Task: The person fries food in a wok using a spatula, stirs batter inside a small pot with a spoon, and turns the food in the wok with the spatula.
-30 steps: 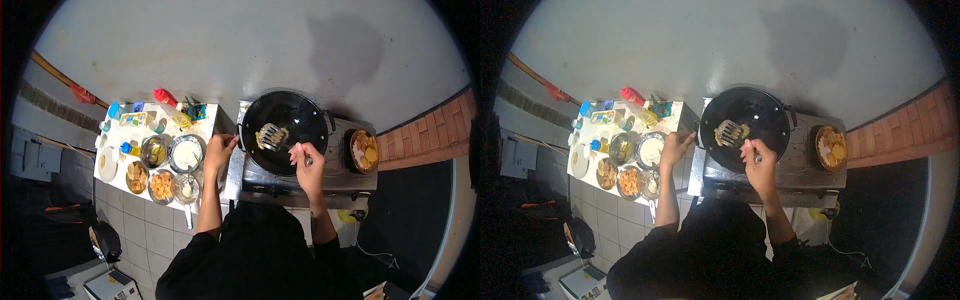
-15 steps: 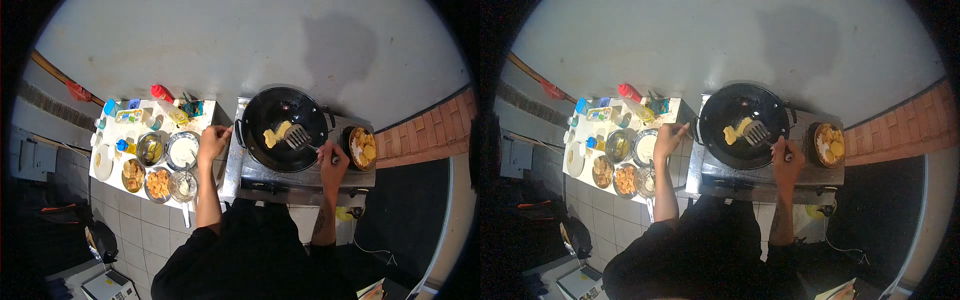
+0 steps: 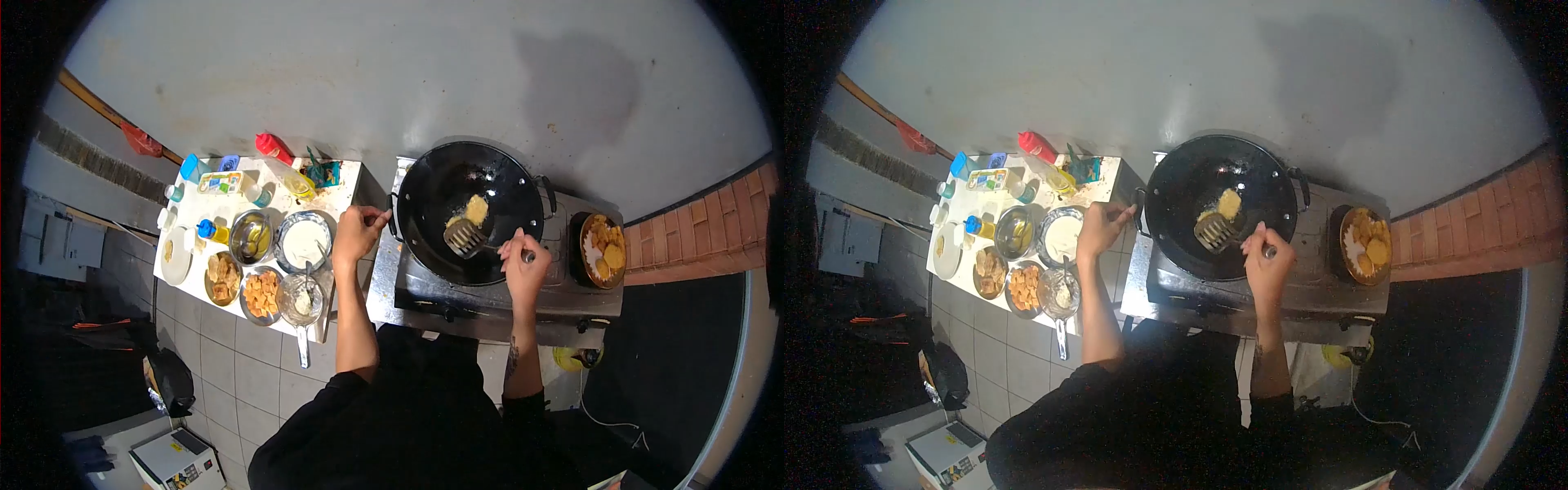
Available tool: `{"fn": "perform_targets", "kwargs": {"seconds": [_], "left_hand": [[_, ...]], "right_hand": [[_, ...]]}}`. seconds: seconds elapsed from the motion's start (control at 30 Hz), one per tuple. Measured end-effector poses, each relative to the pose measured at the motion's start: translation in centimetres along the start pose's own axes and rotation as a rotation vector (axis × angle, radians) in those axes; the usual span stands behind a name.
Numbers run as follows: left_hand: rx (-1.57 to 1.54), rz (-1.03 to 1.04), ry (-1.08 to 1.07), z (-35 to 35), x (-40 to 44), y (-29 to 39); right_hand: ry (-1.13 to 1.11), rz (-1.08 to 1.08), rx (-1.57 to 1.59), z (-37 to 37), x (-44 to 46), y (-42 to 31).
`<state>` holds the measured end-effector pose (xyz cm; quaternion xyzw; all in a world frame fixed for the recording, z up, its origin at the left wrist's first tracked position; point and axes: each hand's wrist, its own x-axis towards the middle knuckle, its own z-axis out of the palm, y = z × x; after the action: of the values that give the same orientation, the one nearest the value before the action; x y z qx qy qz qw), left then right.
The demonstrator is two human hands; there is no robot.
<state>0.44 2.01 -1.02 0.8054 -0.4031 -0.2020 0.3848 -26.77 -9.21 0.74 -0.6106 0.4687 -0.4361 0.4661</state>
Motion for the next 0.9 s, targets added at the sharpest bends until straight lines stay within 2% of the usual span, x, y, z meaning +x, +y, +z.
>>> {"fn": "perform_targets", "kwargs": {"seconds": [0.1, 0.27, 0.33, 0.4, 0.47, 0.67, 0.73, 0.77, 0.87, 0.9], "left_hand": [[0.036, 0.031, 0.017, 0.2, 0.2, 0.1], [0.037, 0.015, 0.02, 0.1, 0.2, 0.3], [0.043, 0.013, 0.013, 0.0, 0.1, 0.5], [0.033, -0.043, -0.005, -0.1, 0.0, 0.8], [0.035, 0.001, 0.012, 0.1, 0.1, 0.3], [0.006, 0.055, 0.07, 0.9, 0.2, -0.9], [0.015, 0.043, 0.067, 0.8, 0.3, -0.6], [0.009, 0.049, 0.068, 0.7, 0.2, -0.5], [-0.015, 0.066, 0.074, 0.8, 0.2, -1.1], [-0.037, 0.081, 0.076, 0.9, 0.3, -1.1]], "right_hand": [[-0.098, -0.101, 0.033, 0.3, 0.5, 1.2], [-0.073, -0.033, -0.06, -1.1, 0.6, 0.5], [-0.013, -0.114, 0.006, -1.0, 1.2, 1.2], [-0.041, -0.094, -0.018, -0.9, 0.9, 1.5], [-0.129, -0.137, -0.023, -1.2, 0.7, 1.1], [-0.026, -0.214, -0.032, -1.6, 2.0, 2.2], [-0.148, -0.147, -0.116, -1.8, 1.9, 1.6], [-0.114, -0.166, 0.0, -1.8, 2.0, 1.2], [-0.029, -0.185, -0.075, -2.1, 2.9, 1.0], [-0.029, -0.251, 0.005, -1.2, 3.1, 1.4]]}}
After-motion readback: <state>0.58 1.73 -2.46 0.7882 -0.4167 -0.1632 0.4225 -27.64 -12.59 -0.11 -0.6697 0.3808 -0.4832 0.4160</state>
